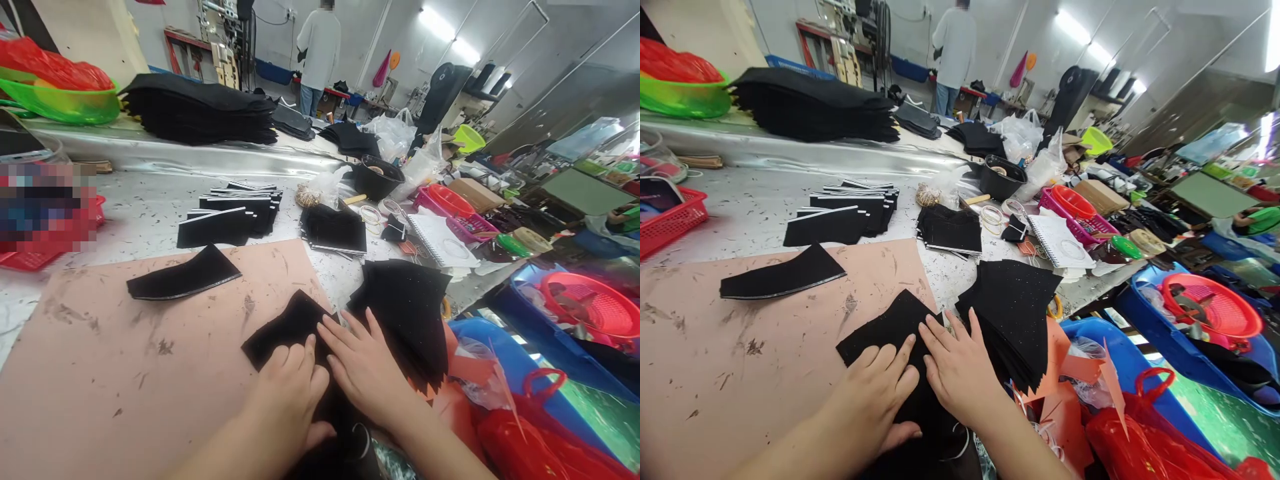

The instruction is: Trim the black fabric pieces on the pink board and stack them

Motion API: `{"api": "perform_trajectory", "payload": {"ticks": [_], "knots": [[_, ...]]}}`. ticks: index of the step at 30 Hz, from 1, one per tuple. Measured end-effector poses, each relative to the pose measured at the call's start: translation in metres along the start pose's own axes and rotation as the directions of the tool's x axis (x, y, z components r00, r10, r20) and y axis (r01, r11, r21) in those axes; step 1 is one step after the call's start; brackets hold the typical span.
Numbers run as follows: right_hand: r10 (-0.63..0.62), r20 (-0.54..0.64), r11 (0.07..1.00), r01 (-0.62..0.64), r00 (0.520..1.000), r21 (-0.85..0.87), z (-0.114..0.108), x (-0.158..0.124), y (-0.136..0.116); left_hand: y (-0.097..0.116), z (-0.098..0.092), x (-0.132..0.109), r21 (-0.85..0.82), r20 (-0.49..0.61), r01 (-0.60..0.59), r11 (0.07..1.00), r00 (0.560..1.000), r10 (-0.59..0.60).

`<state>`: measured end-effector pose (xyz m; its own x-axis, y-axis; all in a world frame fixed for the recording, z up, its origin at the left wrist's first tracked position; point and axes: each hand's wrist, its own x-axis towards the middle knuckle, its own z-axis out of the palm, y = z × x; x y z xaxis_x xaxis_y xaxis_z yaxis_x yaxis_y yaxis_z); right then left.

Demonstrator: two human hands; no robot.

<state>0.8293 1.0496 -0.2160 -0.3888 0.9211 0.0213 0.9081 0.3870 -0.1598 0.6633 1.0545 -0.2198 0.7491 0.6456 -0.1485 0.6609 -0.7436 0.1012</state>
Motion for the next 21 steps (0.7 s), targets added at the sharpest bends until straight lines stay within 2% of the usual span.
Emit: {"api": "perform_trajectory", "payload": {"ticks": [3, 6, 7, 9, 11, 13, 15, 17, 21], "knots": [[0.059, -0.044, 0.997, -0.056, 0.997, 0.056, 0.006, -0.004, 0.000, 0.002, -0.002, -0.007, -0.005, -0.018, 0.023, 1.000, 1.000, -0.023], [0.233, -0.150, 0.945, -0.187, 0.961, 0.269, 0.023, -0.023, 0.003, -0.006, -0.009, -0.024, -0.029, -0.005, 0.039, 0.999, 0.999, -0.039], [0.315, -0.160, 0.895, -0.237, 0.935, 0.379, 0.030, -0.033, 0.004, -0.012, -0.013, -0.032, -0.061, 0.005, 0.044, 0.997, 0.999, -0.044], [0.448, -0.107, 0.742, -0.303, 0.887, 0.598, 0.046, -0.052, 0.009, -0.029, -0.022, -0.045, -0.177, 0.027, 0.072, 0.982, 0.997, -0.068], [0.501, -0.025, 0.569, -0.308, 0.865, 0.763, 0.058, -0.065, 0.013, -0.050, -0.033, -0.054, -0.265, 0.031, 0.129, 0.956, 0.992, -0.125], [0.549, 0.039, 0.415, -0.312, 0.835, 0.855, 0.062, -0.069, 0.016, -0.074, -0.044, -0.059, -0.176, 0.004, 0.203, 0.963, 0.979, -0.206], [0.581, 0.102, 0.310, -0.336, 0.807, 0.889, 0.060, -0.065, 0.018, -0.097, -0.053, -0.061, 0.019, -0.035, 0.297, 0.955, 0.955, -0.296], [0.594, 0.136, 0.261, -0.350, 0.793, 0.900, 0.054, -0.056, 0.018, -0.116, -0.059, -0.063, 0.152, -0.062, 0.388, 0.909, 0.922, -0.383], [0.586, 0.198, 0.186, -0.368, 0.786, 0.911, 0.043, -0.036, 0.015, -0.143, -0.058, -0.069, 0.202, -0.099, 0.483, 0.852, 0.875, -0.473]]}}
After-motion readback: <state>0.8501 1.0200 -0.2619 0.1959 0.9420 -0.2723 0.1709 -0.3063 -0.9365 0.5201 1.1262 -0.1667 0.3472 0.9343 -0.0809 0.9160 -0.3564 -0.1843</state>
